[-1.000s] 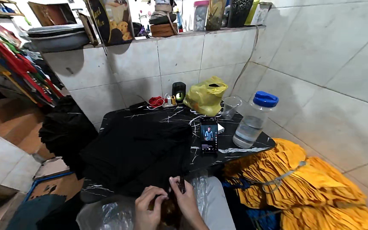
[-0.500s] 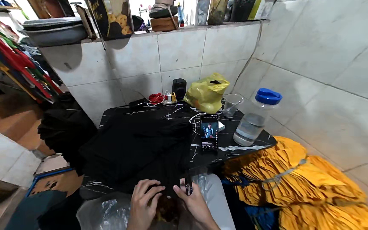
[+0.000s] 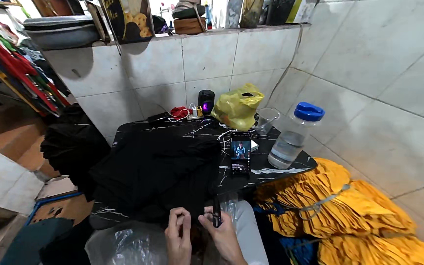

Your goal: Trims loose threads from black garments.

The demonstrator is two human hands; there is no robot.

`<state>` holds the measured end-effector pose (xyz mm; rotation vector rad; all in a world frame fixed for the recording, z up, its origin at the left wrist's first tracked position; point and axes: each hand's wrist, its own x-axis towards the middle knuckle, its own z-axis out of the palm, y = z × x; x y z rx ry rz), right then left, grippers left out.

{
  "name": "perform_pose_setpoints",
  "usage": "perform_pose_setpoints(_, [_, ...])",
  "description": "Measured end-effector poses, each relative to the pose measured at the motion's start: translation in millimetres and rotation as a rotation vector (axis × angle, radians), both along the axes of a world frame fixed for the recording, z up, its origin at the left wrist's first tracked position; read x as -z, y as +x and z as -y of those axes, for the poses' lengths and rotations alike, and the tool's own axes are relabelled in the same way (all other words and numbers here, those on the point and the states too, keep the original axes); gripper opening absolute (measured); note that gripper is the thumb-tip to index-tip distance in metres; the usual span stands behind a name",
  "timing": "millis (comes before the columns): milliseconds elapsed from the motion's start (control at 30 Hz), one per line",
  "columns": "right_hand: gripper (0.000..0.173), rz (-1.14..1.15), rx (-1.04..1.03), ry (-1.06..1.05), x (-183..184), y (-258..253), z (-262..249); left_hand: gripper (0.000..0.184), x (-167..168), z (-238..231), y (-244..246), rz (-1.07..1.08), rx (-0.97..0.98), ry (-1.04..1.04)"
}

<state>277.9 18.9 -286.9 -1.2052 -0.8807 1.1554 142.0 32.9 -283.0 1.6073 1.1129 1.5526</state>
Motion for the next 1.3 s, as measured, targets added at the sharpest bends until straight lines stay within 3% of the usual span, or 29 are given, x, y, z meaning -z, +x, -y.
perform_pose_setpoints(133, [0.009,0.015,0.028,0.091,-4.4,-0.9,2.7,0.029,-4.2,5.4,18.7,0.192,-0.056,0.040])
perform_pose_setpoints(267, [0.016,0.249,-0.037,0.185,-5.5,9.6,5.6,0.019,-5.0,0.5,21.3,0.212,-0.060,0.095])
perform_pose_setpoints(400, [0.019,0.345,-0.118,0.156,-5.2,19.0,6.0,0.027,-8.5,2.8,23.5,0.225,0.047,-0.010])
perform_pose_setpoints(633, [0.026,0.226,-0.119,0.180,-5.8,19.7,9.8,0.013,-6.2,5.4,23.6,0.217,0.106,-0.023])
perform_pose_setpoints(800, [0.013,0.151,-0.038,0.190,-4.8,14.1,11.1,0.008,-3.7,2.9,21.6,0.204,0.100,0.001])
perform_pose_setpoints(1000, [0.016,0.285,-0.009,0.171,-6.2,7.2,13.7,0.010,-5.3,-8.2,19.6,0.186,0.069,-0.004])
perform_pose_setpoints(1133, [0.028,0.424,0.000,0.145,1.0,14.1,11.1,0.010,-3.1,-4.4,24.6,0.162,0.086,0.000])
perform_pose_setpoints(1300, [0.015,0.342,-0.012,0.169,-0.6,21.1,9.0,0.014,-0.8,-1.4,22.6,0.030,0.174,-0.001])
